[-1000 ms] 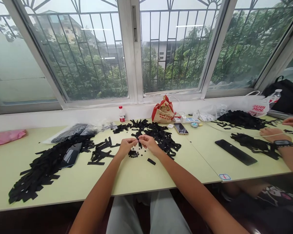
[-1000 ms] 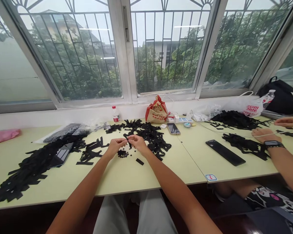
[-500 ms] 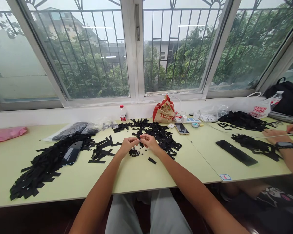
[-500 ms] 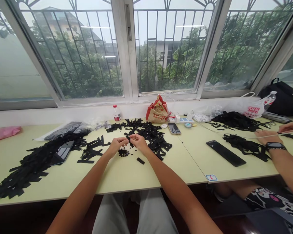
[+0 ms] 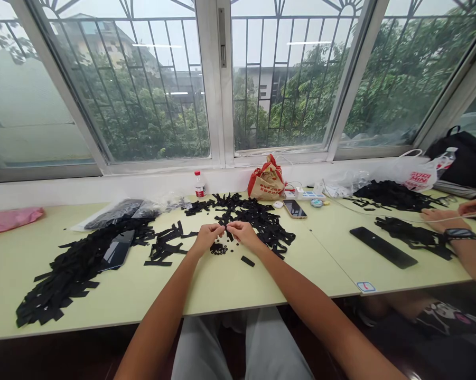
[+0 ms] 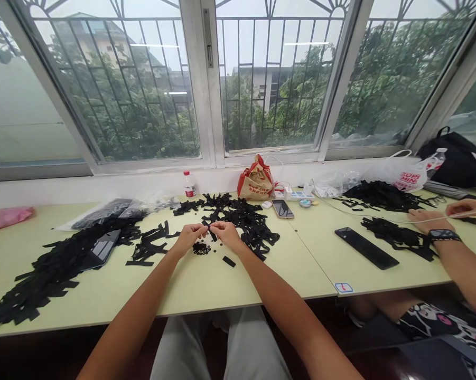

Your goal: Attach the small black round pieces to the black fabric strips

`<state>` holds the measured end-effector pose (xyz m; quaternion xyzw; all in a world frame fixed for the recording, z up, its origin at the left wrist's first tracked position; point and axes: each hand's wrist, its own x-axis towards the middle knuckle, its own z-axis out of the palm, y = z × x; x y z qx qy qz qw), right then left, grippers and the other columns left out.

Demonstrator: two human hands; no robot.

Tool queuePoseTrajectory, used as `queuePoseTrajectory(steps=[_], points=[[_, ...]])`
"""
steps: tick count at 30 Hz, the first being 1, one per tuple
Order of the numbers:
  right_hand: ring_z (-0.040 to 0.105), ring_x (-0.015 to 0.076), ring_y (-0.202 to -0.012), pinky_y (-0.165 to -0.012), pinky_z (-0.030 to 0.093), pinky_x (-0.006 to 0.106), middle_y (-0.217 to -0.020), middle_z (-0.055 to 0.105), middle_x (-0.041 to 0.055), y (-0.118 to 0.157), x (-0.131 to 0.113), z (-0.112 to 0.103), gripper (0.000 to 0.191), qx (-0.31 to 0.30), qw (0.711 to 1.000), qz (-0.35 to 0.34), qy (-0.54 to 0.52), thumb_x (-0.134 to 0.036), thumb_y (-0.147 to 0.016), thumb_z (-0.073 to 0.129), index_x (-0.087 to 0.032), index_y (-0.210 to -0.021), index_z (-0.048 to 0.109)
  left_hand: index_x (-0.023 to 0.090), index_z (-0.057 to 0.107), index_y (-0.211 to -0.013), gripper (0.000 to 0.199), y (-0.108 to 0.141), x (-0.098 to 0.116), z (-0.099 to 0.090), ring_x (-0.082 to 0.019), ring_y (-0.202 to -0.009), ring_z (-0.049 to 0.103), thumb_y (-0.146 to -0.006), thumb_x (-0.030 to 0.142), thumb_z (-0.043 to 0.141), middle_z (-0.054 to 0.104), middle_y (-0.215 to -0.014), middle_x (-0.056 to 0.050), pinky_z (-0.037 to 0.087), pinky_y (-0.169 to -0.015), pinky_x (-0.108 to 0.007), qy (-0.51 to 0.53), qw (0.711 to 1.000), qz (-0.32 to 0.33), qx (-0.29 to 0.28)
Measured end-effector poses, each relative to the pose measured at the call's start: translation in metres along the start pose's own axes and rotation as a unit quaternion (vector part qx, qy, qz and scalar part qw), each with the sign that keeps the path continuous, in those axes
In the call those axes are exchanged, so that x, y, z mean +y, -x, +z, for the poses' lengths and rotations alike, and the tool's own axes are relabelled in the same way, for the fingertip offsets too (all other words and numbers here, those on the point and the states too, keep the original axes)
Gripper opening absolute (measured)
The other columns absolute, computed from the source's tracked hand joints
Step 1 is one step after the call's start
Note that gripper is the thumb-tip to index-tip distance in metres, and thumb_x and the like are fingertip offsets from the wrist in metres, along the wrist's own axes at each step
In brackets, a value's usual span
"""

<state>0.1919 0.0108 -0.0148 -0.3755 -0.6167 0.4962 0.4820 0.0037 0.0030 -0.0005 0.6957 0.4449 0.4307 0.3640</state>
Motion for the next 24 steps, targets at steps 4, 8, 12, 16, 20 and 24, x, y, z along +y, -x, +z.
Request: queuePoseTrajectory(steps=[4,8,12,16,20,24], points=[[0.040,0.0111,-0.050,-0.047,0.031,0.025,-0.056,0.053,-0.0021,-0.0001,-0.0004,0.0008,0.033,0.011,1.000,0.001,0.003,-0.050,-0.075,0.070,-0.018,-0.085,0.072,0.017,0.070,-0.070,0.039,-0.0011,-0.0024,0.0012,-0.015,-0.063,0.055,-0.085,0.052,0.059,0.066,-0.069,-0.003,0.044,-0.062,-0.028,0.016,1.000,-0.005,0.011],[0.041,0.0115,-0.050,-0.048,0.031,0.025,-0.056,0.054,-0.0018,0.0002,-0.0009,0.0012,0.034,0.015,1.000,0.001,0.015,-0.050,-0.074,0.070,-0.018,-0.085,0.072,0.017,0.069,-0.070,0.037,-0.0001,0.0013,0.0011,-0.014,-0.063,0.054,-0.084,0.050,0.061,0.065,-0.068,-0.002,0.044,-0.062,-0.027,0.022,1.000,-0.004,0.008],[0.043,0.0122,-0.052,-0.049,0.032,0.026,-0.059,0.056,-0.0011,0.0002,-0.0012,0.0006,0.036,0.017,1.000,0.006,0.010,-0.049,-0.072,0.071,-0.018,-0.088,0.072,0.017,0.069,-0.070,0.036,0.0003,0.0039,0.0018,-0.014,-0.063,0.054,-0.083,0.050,0.062,0.064,-0.068,-0.002,0.043,-0.062,-0.027,0.037,0.999,-0.008,0.003],[0.045,0.0127,-0.054,-0.050,0.034,0.025,-0.062,0.059,-0.0002,-0.0006,0.0009,-0.0006,0.033,0.014,1.000,-0.005,0.017,-0.046,-0.075,0.069,-0.017,-0.090,0.073,0.016,0.067,-0.068,0.036,0.0005,0.0044,0.0033,-0.013,-0.061,0.051,-0.080,0.050,0.066,0.062,-0.067,-0.002,0.042,-0.061,-0.027,0.088,0.995,-0.034,0.004],[0.052,0.0142,-0.061,-0.054,0.038,0.025,-0.072,0.066,0.0028,-0.0002,0.0020,-0.0005,0.032,0.016,0.998,-0.034,0.050,-0.043,-0.077,0.067,-0.016,-0.092,0.073,0.015,0.066,-0.067,0.035,0.0015,0.0040,0.0053,-0.011,-0.060,0.050,-0.077,0.048,0.070,0.061,-0.068,-0.002,0.041,-0.060,-0.026,0.138,0.988,-0.070,0.004],[0.056,0.0147,-0.066,-0.058,0.041,0.025,-0.081,0.070,0.0046,0.0013,0.0023,0.0015,0.030,0.028,0.993,-0.078,0.090,-0.041,-0.078,0.065,-0.015,-0.093,0.073,0.014,0.066,-0.067,0.031,0.0010,0.0019,0.0077,-0.010,-0.058,0.049,-0.073,0.044,0.074,0.059,-0.065,-0.001,0.040,-0.058,-0.026,0.174,0.980,-0.099,0.012]])
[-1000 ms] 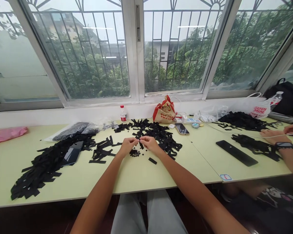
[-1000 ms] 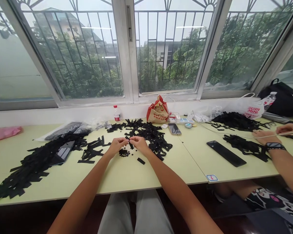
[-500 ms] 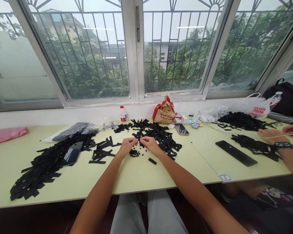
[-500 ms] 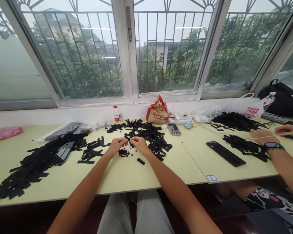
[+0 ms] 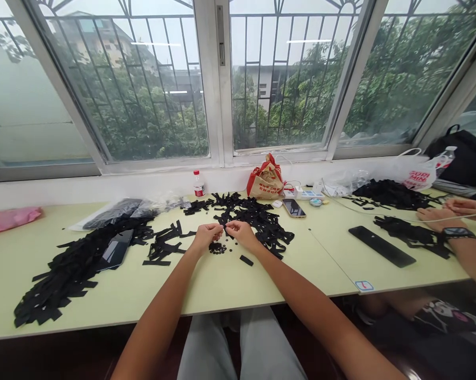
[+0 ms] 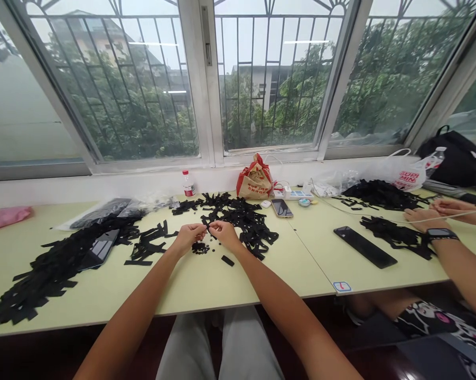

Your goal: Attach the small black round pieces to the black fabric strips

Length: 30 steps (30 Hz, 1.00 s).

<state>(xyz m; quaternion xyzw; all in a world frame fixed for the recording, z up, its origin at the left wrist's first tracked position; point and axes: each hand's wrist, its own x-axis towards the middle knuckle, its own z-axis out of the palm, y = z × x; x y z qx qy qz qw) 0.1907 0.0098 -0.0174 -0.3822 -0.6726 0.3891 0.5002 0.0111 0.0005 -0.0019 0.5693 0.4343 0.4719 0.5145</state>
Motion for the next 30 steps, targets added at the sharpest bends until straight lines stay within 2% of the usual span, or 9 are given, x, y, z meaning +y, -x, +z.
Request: queuePoseTrajectory(steps=[10,19,24,30], points=[[0.051,0.0125,-0.059,-0.054,0.037,0.025,-0.079,0.070,0.0037,-0.002,0.005,0.002,0.027,0.009,0.999,-0.003,0.034,-0.038,-0.078,0.063,-0.016,-0.089,0.072,0.013,0.066,-0.068,0.027,-0.001,0.001,0.003,-0.010,-0.058,0.050,-0.072,0.038,0.075,0.059,-0.064,-0.001,0.039,-0.057,-0.025,0.034,0.999,-0.018,-0.001],[0.050,0.0127,-0.060,-0.055,0.037,0.025,-0.075,0.066,0.0023,-0.003,0.006,0.003,0.027,-0.005,1.000,0.017,0.000,-0.040,-0.077,0.063,-0.016,-0.086,0.070,0.014,0.067,-0.069,0.028,-0.006,-0.006,0.000,-0.011,-0.059,0.051,-0.072,0.042,0.074,0.061,-0.065,-0.002,0.042,-0.059,-0.026,-0.011,1.000,0.002,0.011],[0.046,0.0119,-0.058,-0.054,0.035,0.025,-0.070,0.061,0.0004,-0.001,0.000,0.002,0.028,-0.004,0.999,0.034,-0.021,-0.042,-0.077,0.063,-0.016,-0.083,0.068,0.015,0.067,-0.070,0.031,-0.002,-0.001,0.001,-0.012,-0.061,0.053,-0.075,0.045,0.071,0.062,-0.068,-0.002,0.044,-0.061,-0.026,-0.034,0.999,0.018,0.011],[0.041,0.0110,-0.054,-0.050,0.032,0.025,-0.062,0.054,-0.0022,0.002,-0.007,0.000,0.029,-0.011,0.998,0.054,-0.030,-0.044,-0.077,0.064,-0.016,-0.083,0.068,0.017,0.068,-0.070,0.032,0.002,0.003,-0.001,-0.013,-0.065,0.054,-0.077,0.048,0.070,0.063,-0.070,-0.002,0.043,-0.063,-0.027,-0.115,0.992,0.058,0.000]])
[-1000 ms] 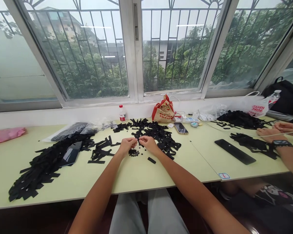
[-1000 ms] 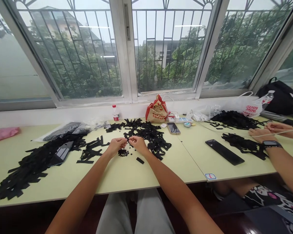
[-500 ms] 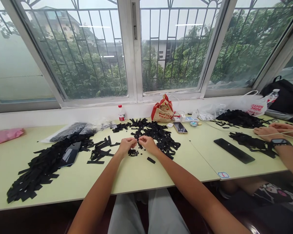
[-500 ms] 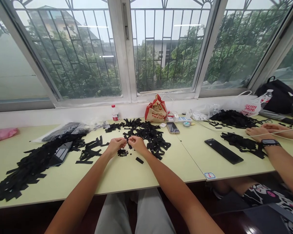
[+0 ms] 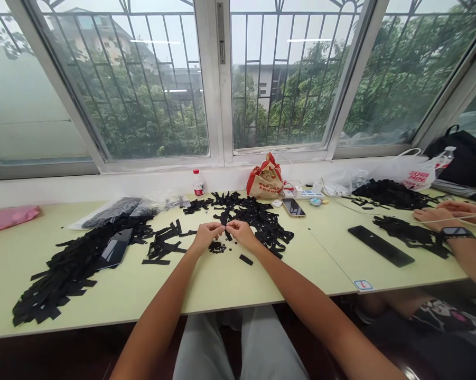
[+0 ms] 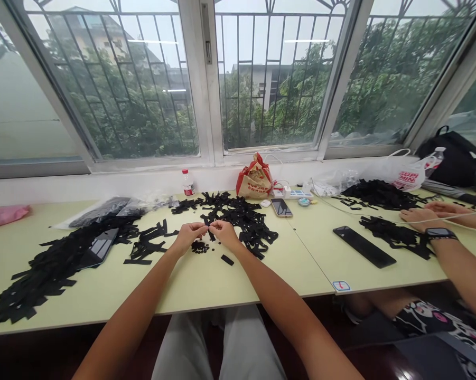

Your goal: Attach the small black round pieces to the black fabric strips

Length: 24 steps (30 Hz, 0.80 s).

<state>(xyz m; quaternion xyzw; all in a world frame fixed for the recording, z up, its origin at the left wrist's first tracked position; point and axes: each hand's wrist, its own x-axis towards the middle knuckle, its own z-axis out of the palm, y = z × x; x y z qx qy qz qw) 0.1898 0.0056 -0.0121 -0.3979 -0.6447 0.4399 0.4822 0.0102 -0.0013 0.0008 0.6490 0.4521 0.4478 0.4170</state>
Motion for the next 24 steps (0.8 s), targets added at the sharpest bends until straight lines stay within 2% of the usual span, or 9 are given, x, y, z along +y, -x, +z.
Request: queuePoseTrajectory(steps=[10,16,18,21,24], points=[[0.039,0.0102,-0.048,-0.045,0.032,0.023,-0.053,0.049,-0.0043,0.0007,-0.0003,-0.0012,0.030,-0.033,0.998,0.022,-0.045,-0.046,-0.077,0.066,-0.017,-0.084,0.068,0.016,0.072,-0.078,0.030,-0.0003,0.0012,-0.0021,-0.013,-0.064,0.053,-0.075,0.046,0.074,0.063,-0.068,-0.002,0.043,-0.064,-0.027,0.022,1.000,-0.011,0.010],[0.039,0.0101,-0.046,-0.043,0.032,0.024,-0.051,0.049,-0.0044,0.0001,-0.0024,-0.0025,0.033,-0.026,0.997,0.047,-0.062,-0.046,-0.074,0.068,-0.016,-0.088,0.070,0.015,0.071,-0.080,0.031,-0.0022,-0.0020,-0.0038,-0.013,-0.065,0.053,-0.076,0.046,0.072,0.063,-0.071,-0.002,0.044,-0.064,-0.027,0.019,1.000,-0.001,-0.003],[0.039,0.0097,-0.046,-0.044,0.032,0.024,-0.051,0.049,-0.0044,0.0005,-0.0025,-0.0025,0.032,-0.027,0.997,0.048,-0.060,-0.046,-0.075,0.068,-0.016,-0.086,0.070,0.016,0.070,-0.089,0.034,-0.0028,-0.0024,-0.0040,-0.013,-0.065,0.054,-0.075,0.047,0.074,0.063,-0.074,-0.002,0.045,-0.063,-0.027,0.015,1.000,0.017,0.011],[0.038,0.0091,-0.046,-0.044,0.032,0.023,-0.052,0.049,-0.0049,0.0013,-0.0019,-0.0022,0.033,-0.027,0.996,0.051,-0.065,-0.047,-0.075,0.067,-0.016,-0.086,0.069,0.018,0.066,-0.106,0.042,-0.0023,-0.0001,-0.0033,-0.014,-0.069,0.056,-0.074,0.044,0.076,0.061,-0.079,-0.001,0.045,-0.062,-0.026,-0.008,0.996,0.080,0.039],[0.039,0.0088,-0.046,-0.045,0.032,0.023,-0.053,0.050,-0.0049,0.0016,-0.0012,-0.0023,0.035,-0.033,0.995,0.057,-0.079,-0.049,-0.075,0.068,-0.016,-0.088,0.069,0.020,0.065,-0.107,0.035,0.0000,0.0035,-0.0017,-0.013,-0.069,0.053,-0.079,0.039,0.072,0.058,-0.081,-0.001,0.044,-0.060,-0.024,-0.062,0.987,0.136,0.057]])
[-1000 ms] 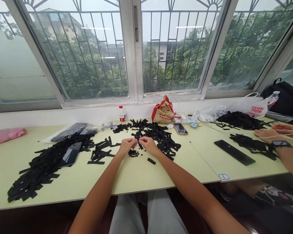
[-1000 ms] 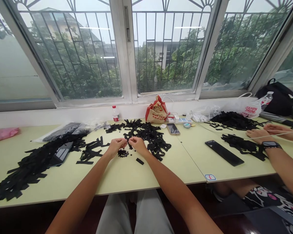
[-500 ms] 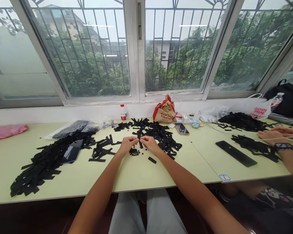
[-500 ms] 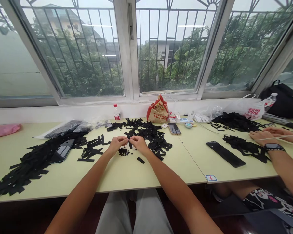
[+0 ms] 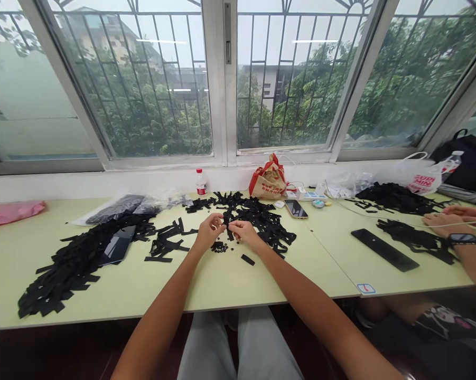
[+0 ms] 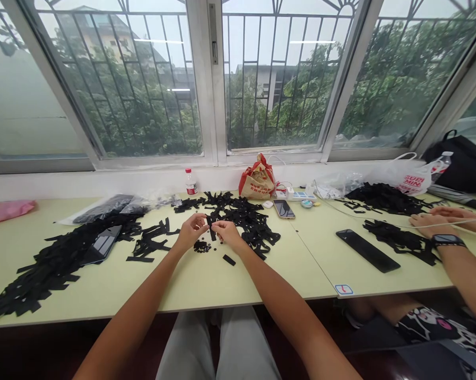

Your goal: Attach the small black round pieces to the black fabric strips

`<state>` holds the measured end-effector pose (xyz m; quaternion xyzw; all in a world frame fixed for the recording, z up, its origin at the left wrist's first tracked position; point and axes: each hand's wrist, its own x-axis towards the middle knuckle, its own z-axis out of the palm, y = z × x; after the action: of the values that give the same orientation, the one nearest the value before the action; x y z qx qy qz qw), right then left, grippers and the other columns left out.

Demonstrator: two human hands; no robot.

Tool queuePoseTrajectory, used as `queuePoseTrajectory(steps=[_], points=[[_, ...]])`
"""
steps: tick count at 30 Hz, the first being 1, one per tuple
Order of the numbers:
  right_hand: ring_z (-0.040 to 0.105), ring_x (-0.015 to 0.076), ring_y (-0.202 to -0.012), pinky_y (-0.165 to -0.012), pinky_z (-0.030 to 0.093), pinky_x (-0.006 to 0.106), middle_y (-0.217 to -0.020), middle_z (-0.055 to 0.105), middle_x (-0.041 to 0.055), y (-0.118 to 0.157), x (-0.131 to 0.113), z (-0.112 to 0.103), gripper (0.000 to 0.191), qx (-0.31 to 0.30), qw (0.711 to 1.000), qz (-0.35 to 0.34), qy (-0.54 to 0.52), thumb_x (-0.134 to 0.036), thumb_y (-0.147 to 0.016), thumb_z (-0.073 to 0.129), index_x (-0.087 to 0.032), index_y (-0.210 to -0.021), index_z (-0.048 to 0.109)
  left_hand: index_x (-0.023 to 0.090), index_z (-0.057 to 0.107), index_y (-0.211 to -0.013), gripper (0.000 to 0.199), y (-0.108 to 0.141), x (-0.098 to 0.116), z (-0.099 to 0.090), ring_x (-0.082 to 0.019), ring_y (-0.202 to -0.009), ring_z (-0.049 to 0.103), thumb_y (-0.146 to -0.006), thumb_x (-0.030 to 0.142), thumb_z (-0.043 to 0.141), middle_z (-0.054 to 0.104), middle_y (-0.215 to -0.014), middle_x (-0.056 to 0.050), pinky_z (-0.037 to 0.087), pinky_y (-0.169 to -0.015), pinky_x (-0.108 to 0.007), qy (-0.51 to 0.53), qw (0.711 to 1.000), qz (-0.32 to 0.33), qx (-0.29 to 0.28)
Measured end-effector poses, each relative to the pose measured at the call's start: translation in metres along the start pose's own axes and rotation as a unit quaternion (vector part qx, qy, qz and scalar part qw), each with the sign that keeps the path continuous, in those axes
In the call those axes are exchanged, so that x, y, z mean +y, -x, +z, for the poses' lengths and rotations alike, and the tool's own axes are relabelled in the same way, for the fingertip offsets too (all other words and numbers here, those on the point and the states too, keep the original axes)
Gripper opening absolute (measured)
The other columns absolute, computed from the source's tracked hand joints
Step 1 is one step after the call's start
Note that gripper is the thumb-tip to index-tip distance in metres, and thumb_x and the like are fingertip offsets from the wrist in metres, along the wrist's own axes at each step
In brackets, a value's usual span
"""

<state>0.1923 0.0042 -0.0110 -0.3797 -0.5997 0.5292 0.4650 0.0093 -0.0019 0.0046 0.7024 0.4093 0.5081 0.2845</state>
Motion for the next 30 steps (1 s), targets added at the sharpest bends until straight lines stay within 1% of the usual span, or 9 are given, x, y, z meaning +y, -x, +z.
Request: queuePoseTrajectory(steps=[3,5,7,8,11,14,19,24,30], points=[[0.040,0.0086,-0.047,-0.046,0.033,0.023,-0.054,0.050,-0.0047,-0.0002,0.0000,-0.0008,0.036,-0.004,1.000,0.002,-0.014,-0.050,-0.075,0.070,-0.016,-0.087,0.069,0.022,0.065,-0.112,0.031,0.0020,0.0031,0.0014,-0.012,-0.069,0.051,-0.084,0.035,0.066,0.056,-0.084,-0.001,0.044,-0.061,-0.024,-0.050,0.998,0.035,0.015],[0.039,0.0083,-0.047,-0.047,0.033,0.023,-0.054,0.050,-0.0048,-0.0002,-0.0001,-0.0014,0.035,-0.005,1.000,0.003,-0.022,-0.049,-0.075,0.070,-0.016,-0.086,0.070,0.023,0.061,-0.120,0.036,0.0030,0.0041,0.0022,-0.012,-0.070,0.051,-0.085,0.031,0.064,0.055,-0.085,0.000,0.043,-0.061,-0.024,-0.072,0.996,0.051,0.027],[0.039,0.0080,-0.047,-0.047,0.032,0.023,-0.054,0.050,-0.0050,-0.0002,0.0000,-0.0017,0.035,-0.009,1.000,0.003,-0.028,-0.048,-0.075,0.071,-0.016,-0.087,0.070,0.024,0.059,-0.124,0.039,0.0036,0.0048,0.0027,-0.012,-0.068,0.049,-0.085,0.029,0.064,0.053,-0.083,0.001,0.042,-0.061,-0.023,-0.093,0.993,0.063,0.040],[0.039,0.0079,-0.047,-0.047,0.032,0.023,-0.053,0.049,-0.0051,-0.0001,0.0002,-0.0017,0.035,-0.011,0.999,0.004,-0.031,-0.048,-0.075,0.071,-0.015,-0.087,0.070,0.023,0.060,-0.121,0.037,0.0038,0.0050,0.0028,-0.012,-0.068,0.049,-0.085,0.027,0.064,0.052,-0.080,0.001,0.042,-0.062,-0.024,-0.107,0.991,0.069,0.044],[0.039,0.0078,-0.046,-0.047,0.032,0.023,-0.053,0.049,-0.0053,0.0002,0.0005,-0.0015,0.037,-0.014,0.999,0.006,-0.030,-0.049,-0.075,0.070,-0.016,-0.090,0.071,0.021,0.065,-0.106,0.021,0.0046,0.0048,0.0029,-0.013,-0.066,0.047,-0.086,0.026,0.061,0.050,-0.075,0.002,0.041,-0.065,-0.025,-0.165,0.981,0.094,0.041],[0.039,0.0081,-0.047,-0.046,0.033,0.023,-0.054,0.050,-0.0046,0.0000,-0.0002,-0.0011,0.037,-0.014,1.000,0.000,-0.015,-0.050,-0.075,0.069,-0.016,-0.088,0.072,0.021,0.069,-0.101,0.017,0.0055,0.0031,0.0032,-0.014,-0.066,0.048,-0.089,0.027,0.058,0.052,-0.075,0.000,0.041,-0.067,-0.026,-0.205,0.973,0.107,0.014],[0.039,0.0083,-0.047,-0.045,0.033,0.023,-0.055,0.051,-0.0038,-0.0004,-0.0020,-0.0009,0.034,-0.011,1.000,-0.009,-0.008,-0.048,-0.075,0.069,-0.016,-0.085,0.072,0.022,0.071,-0.100,0.019,0.0060,0.0000,0.0039,-0.014,-0.067,0.052,-0.087,0.025,0.058,0.057,-0.076,-0.001,0.042,-0.069,-0.027,-0.208,0.973,0.104,-0.006],[0.039,0.0081,-0.047,-0.045,0.031,0.023,-0.054,0.050,-0.0044,-0.0005,0.0010,-0.0009,0.035,-0.010,1.000,0.004,-0.027,-0.049,-0.074,0.070,-0.016,-0.086,0.072,0.022,0.073,-0.100,0.020,0.0053,-0.0017,0.0041,-0.014,-0.066,0.053,-0.085,0.025,0.060,0.061,-0.077,-0.002,0.043,-0.066,-0.026,-0.194,0.977,0.083,-0.020],[0.038,0.0075,-0.047,-0.047,0.031,0.022,-0.053,0.050,-0.0046,-0.0029,0.0047,-0.0007,0.034,-0.014,0.998,0.021,-0.063,-0.047,-0.073,0.073,-0.016,-0.087,0.073,0.022,0.074,-0.098,0.020,0.0050,-0.0043,0.0053,-0.013,-0.064,0.053,-0.084,0.025,0.061,0.061,-0.073,-0.001,0.043,-0.065,-0.026,-0.165,0.984,0.069,-0.013]])
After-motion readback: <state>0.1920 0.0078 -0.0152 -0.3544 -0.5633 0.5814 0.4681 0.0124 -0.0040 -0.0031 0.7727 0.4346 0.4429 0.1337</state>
